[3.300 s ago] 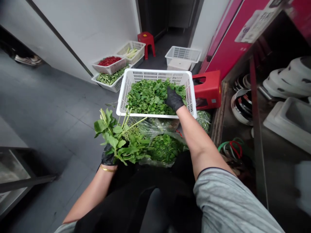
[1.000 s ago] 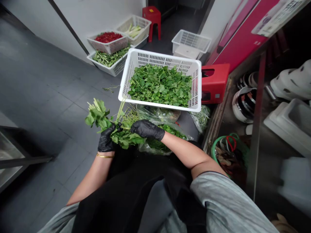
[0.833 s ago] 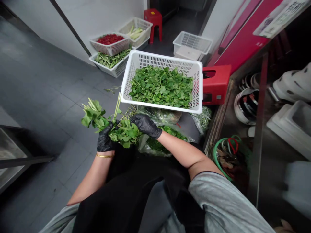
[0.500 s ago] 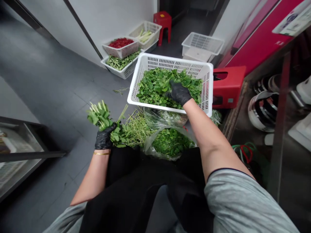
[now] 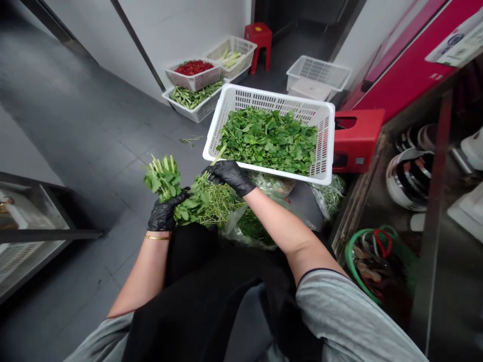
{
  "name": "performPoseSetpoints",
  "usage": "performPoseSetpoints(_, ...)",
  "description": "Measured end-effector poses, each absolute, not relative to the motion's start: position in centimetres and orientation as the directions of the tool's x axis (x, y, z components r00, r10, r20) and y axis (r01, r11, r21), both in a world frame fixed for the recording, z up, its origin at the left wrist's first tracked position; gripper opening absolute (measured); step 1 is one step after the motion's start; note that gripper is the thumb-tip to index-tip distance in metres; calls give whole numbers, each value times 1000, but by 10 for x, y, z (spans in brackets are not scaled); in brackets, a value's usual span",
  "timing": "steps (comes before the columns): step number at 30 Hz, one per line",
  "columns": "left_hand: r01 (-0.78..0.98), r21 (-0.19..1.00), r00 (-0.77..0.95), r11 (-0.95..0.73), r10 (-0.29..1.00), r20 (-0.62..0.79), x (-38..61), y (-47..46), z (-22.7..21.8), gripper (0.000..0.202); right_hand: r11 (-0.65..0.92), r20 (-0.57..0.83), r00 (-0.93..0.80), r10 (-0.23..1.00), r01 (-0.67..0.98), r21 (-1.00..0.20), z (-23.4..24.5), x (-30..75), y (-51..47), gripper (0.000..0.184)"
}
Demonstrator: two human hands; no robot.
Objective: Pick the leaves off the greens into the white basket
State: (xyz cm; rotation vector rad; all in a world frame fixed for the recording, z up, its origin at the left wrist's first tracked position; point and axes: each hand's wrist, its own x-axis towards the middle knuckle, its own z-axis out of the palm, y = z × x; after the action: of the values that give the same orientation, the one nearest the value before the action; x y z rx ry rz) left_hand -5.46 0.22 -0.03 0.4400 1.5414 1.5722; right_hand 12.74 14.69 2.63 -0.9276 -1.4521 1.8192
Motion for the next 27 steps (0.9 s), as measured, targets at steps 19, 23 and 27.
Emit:
performPoseSetpoints(19,-449,891,-511,67,799,-317,-23,-2,9,44,-6,35,-531,846,-75,-997,40,160,166,43)
performPoseSetpoints(23,-337,939,-570,68,779,-261,-10,-1,16,37,-7,-8,-493,870,5,-1000,37,172,153,35)
performPoseSetpoints(27,-265,962,-597,69,772,-220,1,8,15,42,-93,-51,-619,784,-36,-995,18,145,110,30)
